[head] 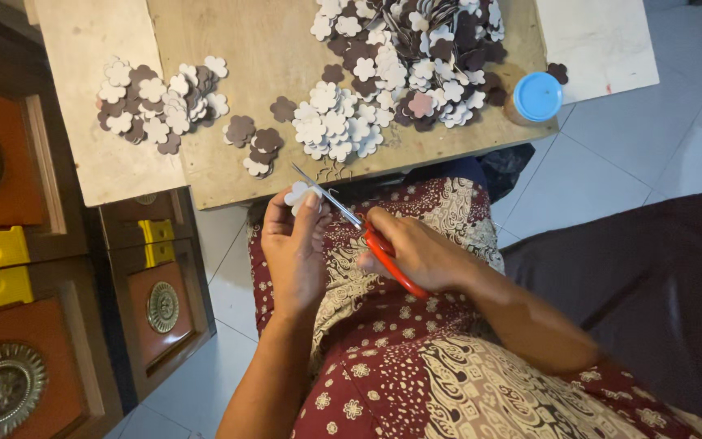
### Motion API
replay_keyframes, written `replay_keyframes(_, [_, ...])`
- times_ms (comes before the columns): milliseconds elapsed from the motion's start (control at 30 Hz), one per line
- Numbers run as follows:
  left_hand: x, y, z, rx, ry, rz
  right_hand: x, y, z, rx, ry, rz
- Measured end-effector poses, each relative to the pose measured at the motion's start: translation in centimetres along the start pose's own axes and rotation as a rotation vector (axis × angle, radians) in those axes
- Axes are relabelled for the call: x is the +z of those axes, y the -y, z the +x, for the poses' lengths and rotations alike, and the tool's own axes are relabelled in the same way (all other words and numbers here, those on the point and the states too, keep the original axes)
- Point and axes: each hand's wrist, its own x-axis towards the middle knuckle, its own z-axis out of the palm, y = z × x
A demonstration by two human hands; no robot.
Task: The person sits on the floor and uses red-handled scissors to trim the edges of small white flower-shaped paper cutouts. They pick up each piece, trim it, and place it on a wooden table where many similar cutouts are already stacked.
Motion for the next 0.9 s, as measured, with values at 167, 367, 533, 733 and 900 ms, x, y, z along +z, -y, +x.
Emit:
replay_keyframes(167, [0.7, 0.5, -0.1, 0.036, 0.009, -0.062, -0.1, 0.6, -0.3, 0.106, 0.004, 0.010])
replay_keyframes(367, [2.0, 0.6, -0.7, 0.064, 0.020, 0.053, 0.5, -0.4, -1.6, -0.040, -0.062, 0.097])
replay_keyframes(533, [2.7, 0.9, -1.6, 0.019, 0.064, 0.116, 1.0, -1.9, -2.2, -0.063, -0.019, 0.180])
replay_keyframes(733, [2.9, 1.6, -1.7, 0.004, 0.057, 0.087, 0.8, -3.3, -2.6, -0.137, 0.035, 0.314])
replay_keyframes(900, [2.7, 2.0, -1.4, -0.003, 0.083, -0.003, 1.4, -4.1, -3.0, -0.127, 0.050, 0.415])
